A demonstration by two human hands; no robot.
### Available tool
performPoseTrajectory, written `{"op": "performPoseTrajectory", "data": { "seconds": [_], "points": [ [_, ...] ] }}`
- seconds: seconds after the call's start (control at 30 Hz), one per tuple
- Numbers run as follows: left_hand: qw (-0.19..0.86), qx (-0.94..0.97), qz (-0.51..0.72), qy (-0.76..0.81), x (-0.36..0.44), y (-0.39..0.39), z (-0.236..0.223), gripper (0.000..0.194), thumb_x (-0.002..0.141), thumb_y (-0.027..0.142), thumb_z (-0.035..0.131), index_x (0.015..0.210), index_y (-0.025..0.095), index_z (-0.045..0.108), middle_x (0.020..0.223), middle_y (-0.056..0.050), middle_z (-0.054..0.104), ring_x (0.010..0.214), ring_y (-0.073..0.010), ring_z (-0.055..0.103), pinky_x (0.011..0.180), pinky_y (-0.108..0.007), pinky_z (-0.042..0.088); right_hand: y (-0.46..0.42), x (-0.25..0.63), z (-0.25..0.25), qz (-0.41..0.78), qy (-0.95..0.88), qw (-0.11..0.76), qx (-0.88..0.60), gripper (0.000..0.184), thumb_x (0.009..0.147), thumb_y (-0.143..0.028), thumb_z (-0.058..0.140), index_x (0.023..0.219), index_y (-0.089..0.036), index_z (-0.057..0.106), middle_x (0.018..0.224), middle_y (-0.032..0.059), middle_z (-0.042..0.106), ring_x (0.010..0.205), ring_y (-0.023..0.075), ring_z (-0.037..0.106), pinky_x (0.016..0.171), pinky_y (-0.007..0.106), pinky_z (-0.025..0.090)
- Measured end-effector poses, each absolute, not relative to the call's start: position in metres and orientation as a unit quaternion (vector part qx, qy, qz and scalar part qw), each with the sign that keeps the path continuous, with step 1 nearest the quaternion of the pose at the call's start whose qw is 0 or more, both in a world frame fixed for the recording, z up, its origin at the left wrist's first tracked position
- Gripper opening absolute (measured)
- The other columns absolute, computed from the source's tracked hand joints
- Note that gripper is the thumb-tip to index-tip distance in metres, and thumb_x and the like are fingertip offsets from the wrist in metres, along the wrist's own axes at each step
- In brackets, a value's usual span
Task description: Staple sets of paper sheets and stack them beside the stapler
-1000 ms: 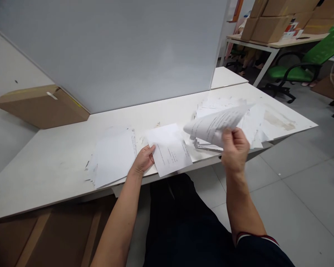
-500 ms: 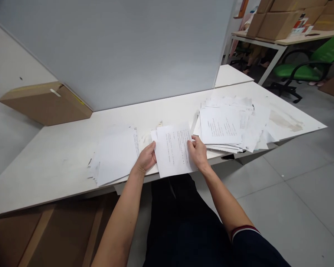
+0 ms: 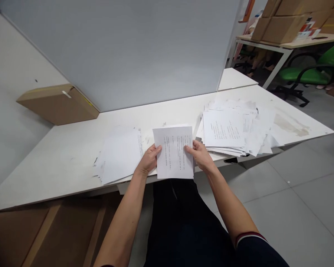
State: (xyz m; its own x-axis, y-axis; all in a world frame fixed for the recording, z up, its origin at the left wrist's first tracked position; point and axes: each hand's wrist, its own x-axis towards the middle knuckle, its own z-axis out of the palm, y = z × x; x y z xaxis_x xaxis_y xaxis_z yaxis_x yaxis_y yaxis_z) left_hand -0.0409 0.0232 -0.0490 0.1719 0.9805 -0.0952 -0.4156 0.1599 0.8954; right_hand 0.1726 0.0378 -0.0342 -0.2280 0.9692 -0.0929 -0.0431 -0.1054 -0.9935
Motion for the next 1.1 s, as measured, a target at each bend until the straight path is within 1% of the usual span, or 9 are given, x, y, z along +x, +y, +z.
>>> {"op": "performPoseTrajectory", "data": {
  "seconds": [0.1,0.2,0.33,0.5,0.7,0.8,0.87,1.0,1.1],
  "points": [
    [0.603,0.447,0.553,0.36,-0.039,0.018,-0.026,0.037,0.076,0.037,0.066,0.108,0.018,0.063,0.106,-0.009,0.069,0.106,-0.0245,0.061,0.093,-0.04,0.047,0.034,0.173,-0.016,0.573,-0.507,0.508,-0.395,0.027,0.075,-0.04,0.066,0.093,-0.021,0.06,0.089,0.0033,0.069,0.084,0.0191,0.064,0.08,0.035,0.049],
    [0.49,0.517,0.605,0.357,-0.038,0.013,-0.002,0.032,0.078,0.034,0.065,0.107,0.019,0.064,0.108,-0.007,0.068,0.105,-0.0214,0.06,0.094,-0.036,0.046,0.033,0.17,0.002,0.495,-0.53,0.584,-0.364,0.021,0.078,-0.038,0.065,0.092,-0.023,0.06,0.092,0.002,0.068,0.089,0.0182,0.062,0.084,0.034,0.048],
    [0.373,0.526,0.639,0.419,-0.038,0.012,0.001,0.029,0.078,0.038,0.064,0.101,0.019,0.067,0.105,-0.006,0.068,0.099,-0.0196,0.062,0.089,-0.033,0.047,0.038,0.164,0.001,0.455,-0.557,0.594,-0.36,0.023,0.08,-0.04,0.062,0.096,-0.023,0.06,0.094,0.0028,0.067,0.093,0.0194,0.061,0.085,0.033,0.047],
    [0.384,0.532,0.628,0.418,-0.037,0.015,-0.022,0.033,0.081,0.04,0.061,0.106,0.019,0.065,0.101,-0.006,0.069,0.1,-0.0208,0.062,0.088,-0.035,0.048,0.047,0.159,-0.022,0.502,-0.58,0.537,-0.352,0.03,0.081,-0.044,0.06,0.101,-0.022,0.058,0.097,0.0039,0.067,0.092,0.0203,0.062,0.084,0.035,0.048],
    [0.384,0.51,0.642,0.425,-0.029,0.019,-0.021,0.033,0.082,0.042,0.058,0.105,0.019,0.064,0.1,-0.006,0.069,0.1,-0.0196,0.061,0.091,-0.034,0.047,0.051,0.162,-0.027,0.493,-0.587,0.549,-0.333,0.029,0.082,-0.039,0.06,0.105,-0.023,0.058,0.103,0.0043,0.066,0.096,0.0204,0.061,0.085,0.035,0.048],
    [0.399,0.477,0.657,0.426,-0.026,0.021,-0.025,0.031,0.081,0.044,0.06,0.1,0.02,0.064,0.096,-0.005,0.069,0.096,-0.0188,0.062,0.087,-0.033,0.048,0.052,0.166,-0.026,0.475,-0.614,0.515,-0.362,0.031,0.082,-0.04,0.058,0.106,-0.021,0.058,0.099,0.0044,0.067,0.094,0.0211,0.062,0.081,0.034,0.049],
    [0.418,0.457,0.666,0.416,-0.027,0.022,-0.029,0.028,0.079,0.043,0.062,0.096,0.02,0.063,0.092,-0.005,0.068,0.093,-0.0184,0.062,0.083,-0.033,0.049,0.051,0.172,-0.015,0.425,-0.659,0.486,-0.386,0.027,0.083,-0.038,0.055,0.104,-0.02,0.06,0.097,0.0044,0.067,0.092,0.0212,0.062,0.077,0.033,0.048],
    [0.447,0.427,0.679,0.396,-0.037,0.026,-0.039,0.026,0.074,0.032,0.066,0.097,0.023,0.059,0.09,-0.002,0.067,0.086,-0.0159,0.063,0.079,-0.033,0.049,0.04,0.185,0.041,0.222,-0.784,0.378,-0.439,0.02,0.088,-0.03,0.046,0.098,-0.021,0.061,0.083,0.0027,0.066,0.073,0.0171,0.06,0.062,0.026,0.041],
    [0.405,0.398,0.685,0.457,-0.045,0.03,-0.056,0.034,0.068,0.016,0.059,0.101,0.022,0.059,0.09,-0.002,0.067,0.085,-0.0145,0.063,0.081,-0.033,0.047,0.027,0.188,0.087,0.07,-0.842,0.254,-0.471,0.019,0.089,-0.024,0.042,0.093,-0.021,0.06,0.069,0.0022,0.062,0.058,0.0149,0.052,0.054,0.026,0.031]
  ]
}}
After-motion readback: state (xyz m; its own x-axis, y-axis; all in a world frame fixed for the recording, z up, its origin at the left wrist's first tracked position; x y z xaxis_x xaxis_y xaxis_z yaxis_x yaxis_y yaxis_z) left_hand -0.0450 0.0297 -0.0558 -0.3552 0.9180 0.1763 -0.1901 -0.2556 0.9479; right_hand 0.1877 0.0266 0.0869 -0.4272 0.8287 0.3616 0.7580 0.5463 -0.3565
